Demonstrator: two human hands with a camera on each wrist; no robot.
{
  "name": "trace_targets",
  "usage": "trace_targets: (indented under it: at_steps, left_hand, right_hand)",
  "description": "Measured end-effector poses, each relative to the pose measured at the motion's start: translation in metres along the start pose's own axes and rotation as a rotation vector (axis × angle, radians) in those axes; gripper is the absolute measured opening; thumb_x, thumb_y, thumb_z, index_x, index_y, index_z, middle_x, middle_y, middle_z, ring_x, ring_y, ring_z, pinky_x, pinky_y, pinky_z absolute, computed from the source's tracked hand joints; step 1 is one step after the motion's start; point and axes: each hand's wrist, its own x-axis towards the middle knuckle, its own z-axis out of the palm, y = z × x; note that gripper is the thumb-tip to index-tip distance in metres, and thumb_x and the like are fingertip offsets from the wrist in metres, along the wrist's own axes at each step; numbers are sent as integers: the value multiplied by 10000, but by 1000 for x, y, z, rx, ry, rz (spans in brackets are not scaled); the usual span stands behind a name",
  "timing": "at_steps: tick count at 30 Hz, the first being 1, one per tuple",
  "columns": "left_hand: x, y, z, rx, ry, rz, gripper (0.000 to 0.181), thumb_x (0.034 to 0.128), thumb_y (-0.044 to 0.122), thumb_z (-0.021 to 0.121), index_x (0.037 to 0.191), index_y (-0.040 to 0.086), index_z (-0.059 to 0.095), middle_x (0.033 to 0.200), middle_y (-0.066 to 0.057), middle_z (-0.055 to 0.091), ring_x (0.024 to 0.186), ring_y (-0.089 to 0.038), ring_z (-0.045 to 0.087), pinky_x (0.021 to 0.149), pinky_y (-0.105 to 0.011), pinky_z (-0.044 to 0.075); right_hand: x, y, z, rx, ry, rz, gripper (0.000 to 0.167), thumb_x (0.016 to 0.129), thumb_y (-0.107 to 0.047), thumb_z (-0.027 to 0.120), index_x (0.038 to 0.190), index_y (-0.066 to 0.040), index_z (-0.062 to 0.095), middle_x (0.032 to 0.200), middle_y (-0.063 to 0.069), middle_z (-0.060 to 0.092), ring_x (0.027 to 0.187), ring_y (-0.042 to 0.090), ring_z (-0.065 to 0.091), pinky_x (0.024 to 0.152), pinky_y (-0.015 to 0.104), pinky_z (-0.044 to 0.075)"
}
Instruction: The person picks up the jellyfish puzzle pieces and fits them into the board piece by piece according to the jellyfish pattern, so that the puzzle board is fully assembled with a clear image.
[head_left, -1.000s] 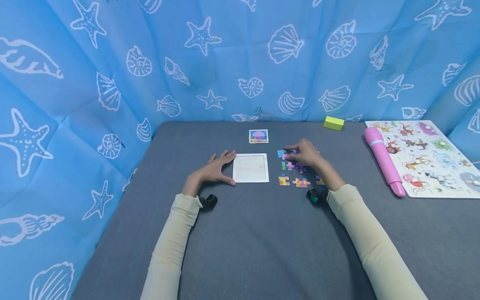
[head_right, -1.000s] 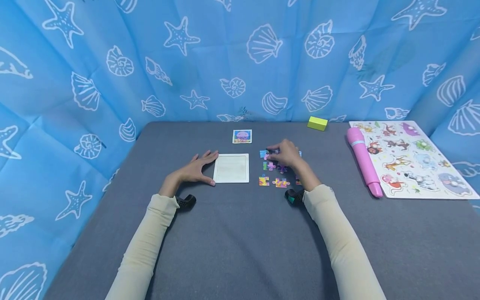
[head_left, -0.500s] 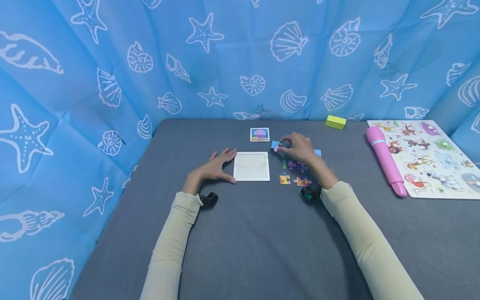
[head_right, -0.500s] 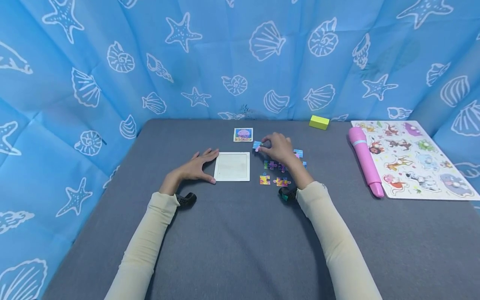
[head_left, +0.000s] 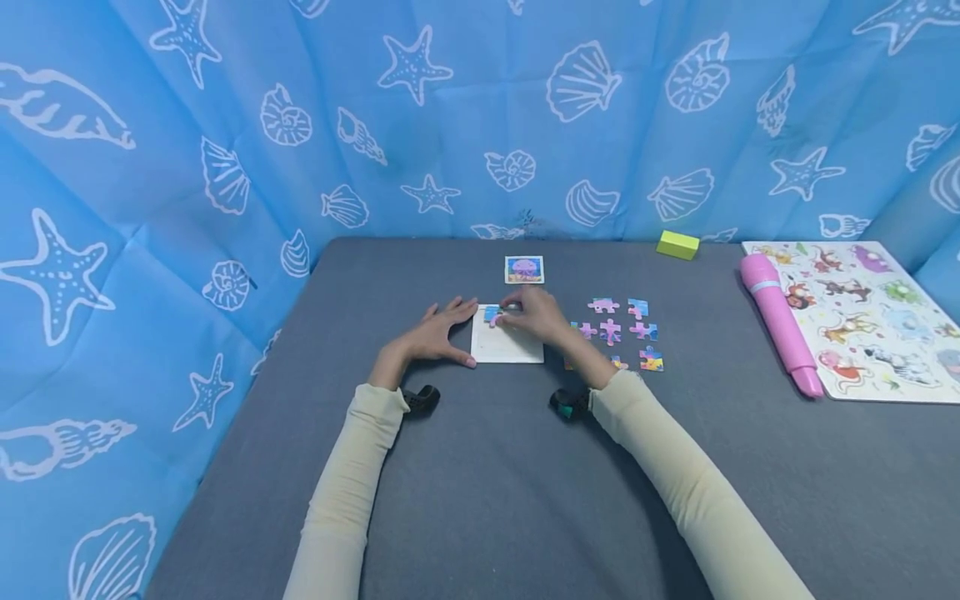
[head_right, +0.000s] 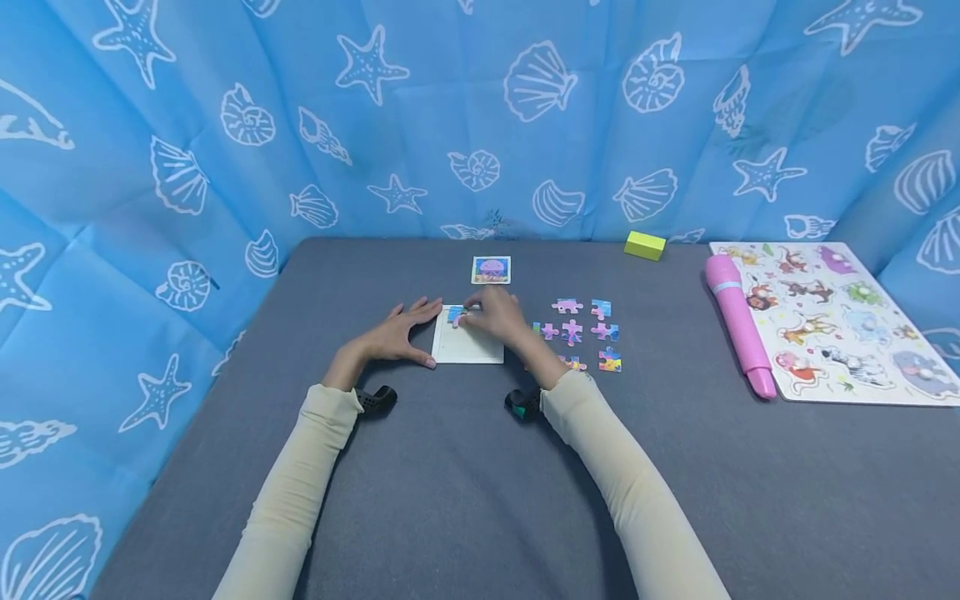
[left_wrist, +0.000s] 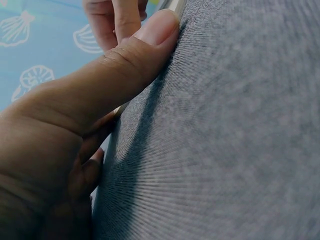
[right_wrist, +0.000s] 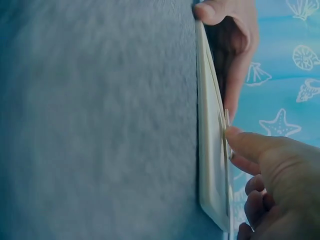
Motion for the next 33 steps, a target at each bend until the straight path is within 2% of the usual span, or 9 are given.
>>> trace_targets:
  at_steps: [4,10,20,25,29,33]
  left_hand:
    - [0,0,0,3,0,13,1036,716,501,729,1490,184,117,1560,23,93,1442,-197,-23,1137,-500,-58]
    - [1,0,1,1,-4,28,1037,716,500,728,1489,177,117,1560,26,87,1441,-202,-24,1136,-499,-67]
    - [0,1,0,4,-4,20,1033,723,483,730,1490,184,106,1561,38,65,1442,-188,-29,1135,-500,-67]
    - [0,3,0,11,-16,25,1024,733,474,724,1489,175,101,1562,30,55,1441,-192,-30,1134,-503,-72]
    - [0,3,1,5,-26,17,1034,730,477,723,1492,177,91,1564,20,40,1441,-191,-39,1132,-500,-82]
    - [0,4,2,-1,-26,16,1042,722,483,726,1493,193,87,1564,12,27,1441,-195,-44,1130,-506,-87]
  right_hand:
    - [0,2,6,10,29,-6,321,799,-278,711,1056,-85,706,798,91,563,703,186,439,636,313,338]
    - [-2,5,13,47,63,46,343,791,-306,720,1075,-116,697,685,47,466,584,154,352,621,290,262]
    - [-1,3,16,31,100,39,353,783,-328,723,1074,-130,695,666,52,490,563,158,366,640,314,261]
    - [-1,5,14,81,118,31,351,777,-302,731,1072,-114,699,628,46,488,558,142,354,598,282,262]
    - [-3,9,-2,123,146,45,326,802,-232,714,1089,-79,688,595,39,466,548,146,357,543,271,290]
    - [-11,25,-35,84,175,110,332,808,-202,706,1108,-62,675,639,46,419,594,178,360,571,292,283]
